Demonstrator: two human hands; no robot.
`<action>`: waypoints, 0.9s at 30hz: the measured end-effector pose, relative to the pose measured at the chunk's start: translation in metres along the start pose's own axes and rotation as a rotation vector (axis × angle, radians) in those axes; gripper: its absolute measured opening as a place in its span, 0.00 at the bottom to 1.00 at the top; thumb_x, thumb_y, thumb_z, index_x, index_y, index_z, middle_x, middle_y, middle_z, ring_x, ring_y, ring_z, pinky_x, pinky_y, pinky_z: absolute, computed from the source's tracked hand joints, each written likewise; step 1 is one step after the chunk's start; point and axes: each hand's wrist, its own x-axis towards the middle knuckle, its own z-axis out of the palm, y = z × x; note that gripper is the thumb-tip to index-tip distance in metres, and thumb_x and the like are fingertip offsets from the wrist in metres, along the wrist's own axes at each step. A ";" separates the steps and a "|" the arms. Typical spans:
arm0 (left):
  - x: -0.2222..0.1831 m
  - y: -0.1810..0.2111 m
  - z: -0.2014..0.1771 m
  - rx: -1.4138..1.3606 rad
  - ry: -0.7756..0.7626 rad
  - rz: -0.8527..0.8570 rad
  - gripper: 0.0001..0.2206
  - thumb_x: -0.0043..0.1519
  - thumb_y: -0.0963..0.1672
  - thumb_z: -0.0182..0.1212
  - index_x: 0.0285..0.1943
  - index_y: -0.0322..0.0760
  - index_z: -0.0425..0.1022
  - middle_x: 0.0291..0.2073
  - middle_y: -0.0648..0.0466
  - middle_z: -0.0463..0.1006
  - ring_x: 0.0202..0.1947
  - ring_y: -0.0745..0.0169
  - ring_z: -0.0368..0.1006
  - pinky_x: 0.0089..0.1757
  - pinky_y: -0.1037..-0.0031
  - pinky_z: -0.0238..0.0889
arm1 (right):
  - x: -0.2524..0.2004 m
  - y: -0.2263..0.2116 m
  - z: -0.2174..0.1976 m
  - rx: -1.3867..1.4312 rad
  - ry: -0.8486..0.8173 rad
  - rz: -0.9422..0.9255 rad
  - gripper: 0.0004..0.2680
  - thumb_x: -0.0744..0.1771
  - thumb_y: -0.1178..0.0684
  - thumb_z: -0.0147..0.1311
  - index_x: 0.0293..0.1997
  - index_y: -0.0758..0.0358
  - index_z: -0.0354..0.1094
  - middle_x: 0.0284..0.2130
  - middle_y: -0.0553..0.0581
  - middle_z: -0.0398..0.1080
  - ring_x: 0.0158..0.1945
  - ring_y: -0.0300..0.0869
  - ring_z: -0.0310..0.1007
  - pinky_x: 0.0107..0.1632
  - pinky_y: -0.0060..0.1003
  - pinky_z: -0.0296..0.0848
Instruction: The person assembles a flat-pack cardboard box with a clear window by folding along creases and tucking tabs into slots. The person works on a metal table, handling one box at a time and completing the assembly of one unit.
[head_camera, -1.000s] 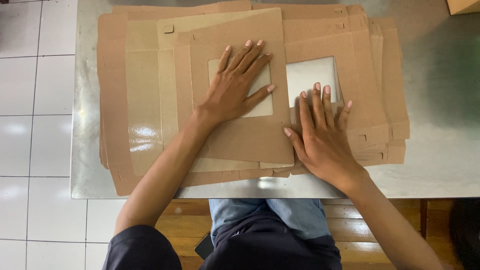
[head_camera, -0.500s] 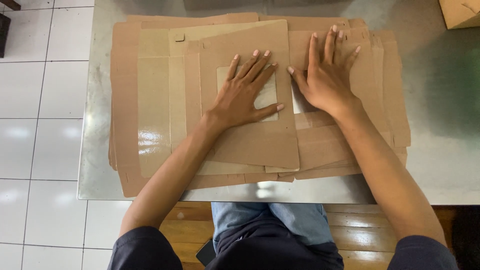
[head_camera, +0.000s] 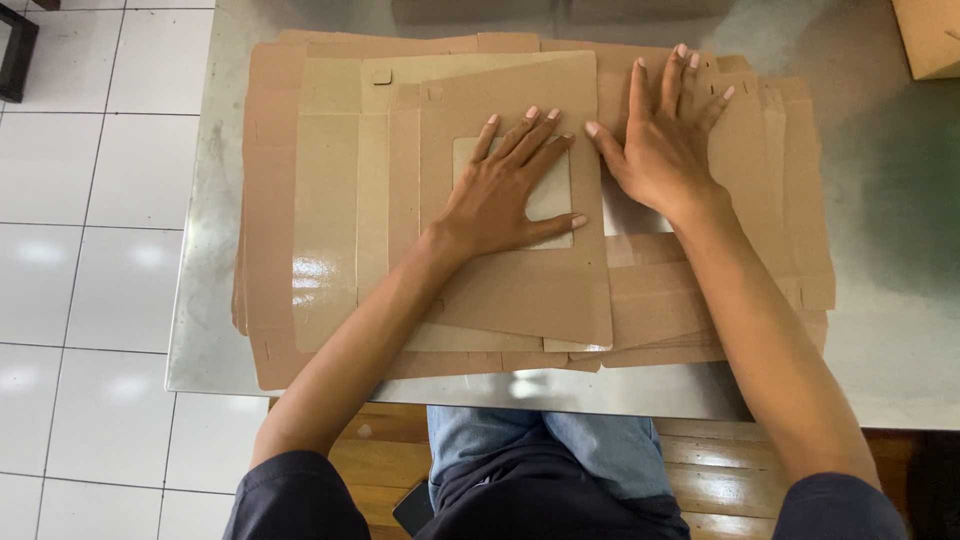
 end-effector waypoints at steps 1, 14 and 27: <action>0.000 -0.001 0.001 -0.003 0.000 0.000 0.42 0.63 0.66 0.50 0.79 0.42 0.57 0.78 0.49 0.49 0.79 0.52 0.40 0.71 0.49 0.28 | -0.009 0.000 0.000 -0.002 -0.002 0.001 0.34 0.72 0.30 0.34 0.79 0.72 0.32 0.73 0.82 0.21 0.76 0.70 0.16 0.66 0.82 0.22; 0.001 0.002 -0.005 -0.003 -0.011 0.024 0.40 0.64 0.64 0.52 0.78 0.39 0.58 0.78 0.48 0.49 0.78 0.50 0.41 0.70 0.45 0.32 | -0.135 0.005 0.003 0.026 0.059 -0.147 0.34 0.68 0.30 0.43 0.78 0.64 0.36 0.75 0.79 0.30 0.77 0.70 0.27 0.65 0.82 0.28; 0.000 0.001 -0.002 0.013 0.011 0.036 0.41 0.64 0.64 0.53 0.78 0.39 0.58 0.78 0.48 0.50 0.79 0.49 0.41 0.70 0.45 0.33 | -0.105 0.012 0.012 0.153 0.041 -0.113 0.34 0.68 0.32 0.48 0.77 0.66 0.39 0.74 0.81 0.30 0.77 0.70 0.26 0.67 0.80 0.27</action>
